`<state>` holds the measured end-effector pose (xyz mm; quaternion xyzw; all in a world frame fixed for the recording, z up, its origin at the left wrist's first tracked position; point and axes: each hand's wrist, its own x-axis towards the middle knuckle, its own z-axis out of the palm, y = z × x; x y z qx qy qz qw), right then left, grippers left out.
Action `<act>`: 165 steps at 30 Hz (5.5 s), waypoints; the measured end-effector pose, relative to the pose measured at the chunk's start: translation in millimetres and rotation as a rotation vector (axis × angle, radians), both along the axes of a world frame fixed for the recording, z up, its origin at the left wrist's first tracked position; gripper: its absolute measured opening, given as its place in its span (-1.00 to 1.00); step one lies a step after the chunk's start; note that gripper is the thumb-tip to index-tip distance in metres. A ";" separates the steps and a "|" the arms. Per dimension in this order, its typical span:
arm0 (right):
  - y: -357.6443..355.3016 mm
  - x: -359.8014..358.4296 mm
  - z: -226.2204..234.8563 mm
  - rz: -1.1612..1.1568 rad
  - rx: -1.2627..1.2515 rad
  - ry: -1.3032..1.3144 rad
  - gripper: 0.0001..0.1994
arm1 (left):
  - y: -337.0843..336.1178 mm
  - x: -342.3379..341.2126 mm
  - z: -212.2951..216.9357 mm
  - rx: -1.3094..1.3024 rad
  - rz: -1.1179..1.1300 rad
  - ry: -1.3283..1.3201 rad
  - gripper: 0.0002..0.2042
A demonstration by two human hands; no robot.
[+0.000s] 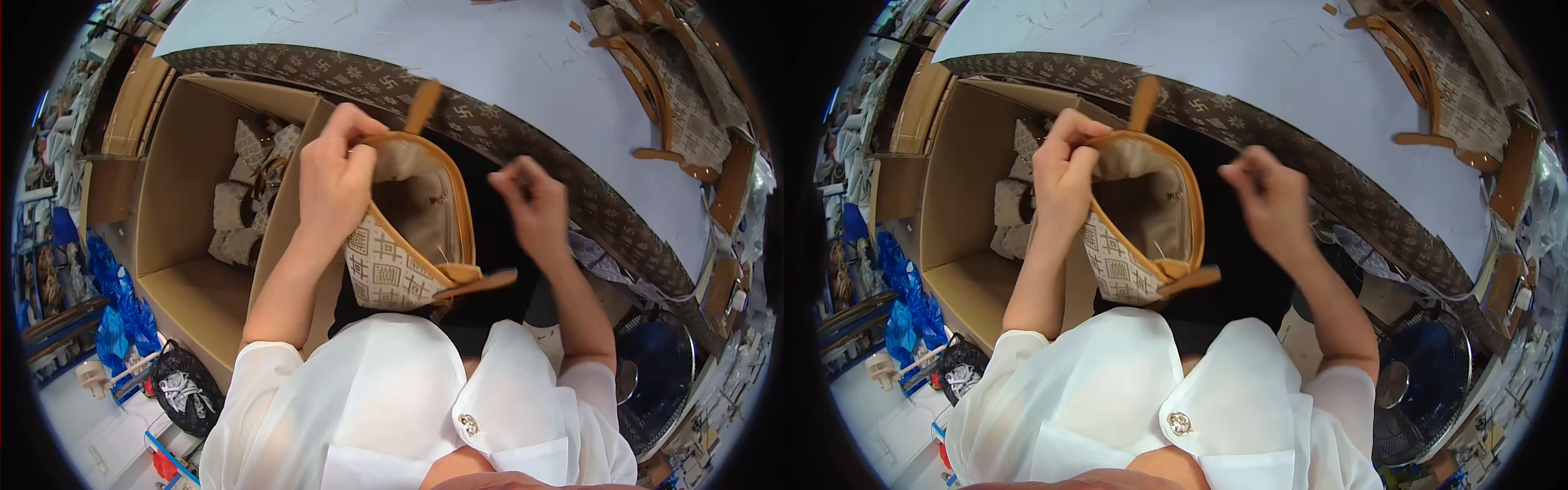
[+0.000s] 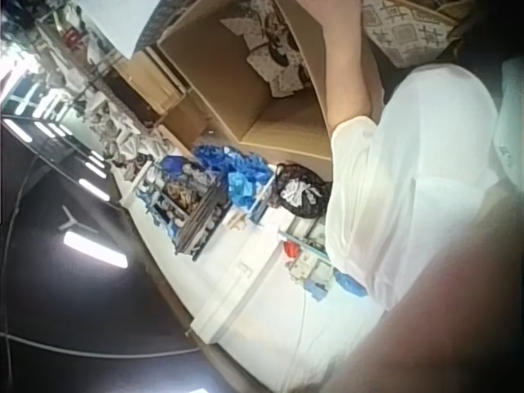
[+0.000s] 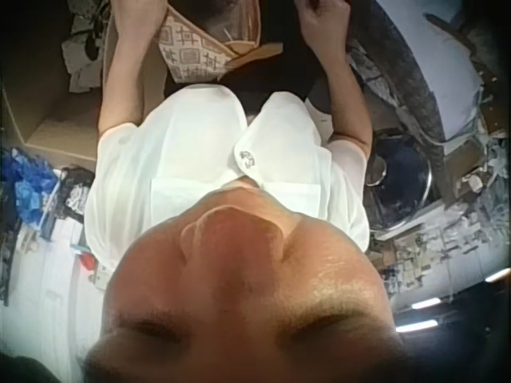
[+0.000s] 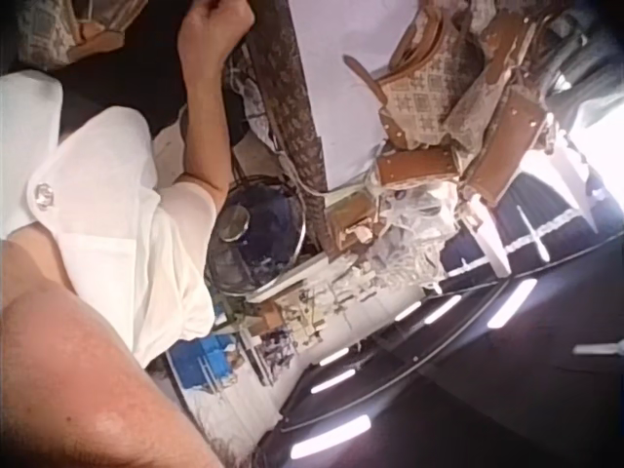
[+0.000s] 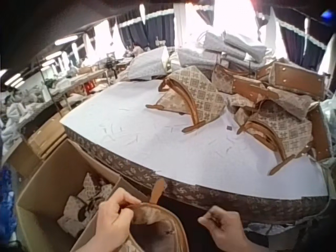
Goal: Inspecting manufactured handbags and using a small snip tool to trim loose threads from the interior and exterior.
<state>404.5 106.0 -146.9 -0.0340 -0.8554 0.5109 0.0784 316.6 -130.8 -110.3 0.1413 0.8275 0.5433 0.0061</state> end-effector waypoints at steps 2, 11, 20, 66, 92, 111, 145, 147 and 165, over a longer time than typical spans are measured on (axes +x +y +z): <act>23.3 11.8 19.2 -0.108 -0.059 -0.028 -0.79 | -3.4 -2.1 -3.9 0.015 0.050 0.080 -0.78; -49.6 50.7 32.8 0.278 -0.257 0.169 -0.78 | 11.6 36.5 10.9 0.155 0.246 0.258 -0.65; -17.3 37.0 -29.6 0.159 -0.161 0.204 -0.79 | -5.2 -27.6 16.4 -0.141 -0.593 0.274 -0.44; 24.1 10.7 -9.7 0.350 0.481 0.496 -0.46 | 23.6 -7.7 -19.5 -0.089 -0.838 -0.053 -0.74; 31.8 31.6 -29.8 -0.115 -0.455 0.336 -0.46 | -19.4 -59.5 52.3 0.081 -0.459 0.248 -0.70; -10.5 48.3 -67.4 -0.124 -0.399 0.077 -0.82 | 216.0 -290.5 82.6 -0.911 -0.654 1.600 -0.54; 16.1 -2.7 -1.3 0.340 0.680 0.627 -0.41 | 19.1 -3.4 9.3 -0.073 -0.411 -0.352 -0.75; 15.0 -3.9 -6.6 0.333 0.674 0.640 -0.40 | 21.4 -3.9 11.0 -0.085 -0.422 -0.376 -0.73; 24.5 -14.4 -9.8 0.378 0.413 0.635 -0.47 | 37.0 -7.8 10.9 -0.101 -0.480 -0.332 -0.73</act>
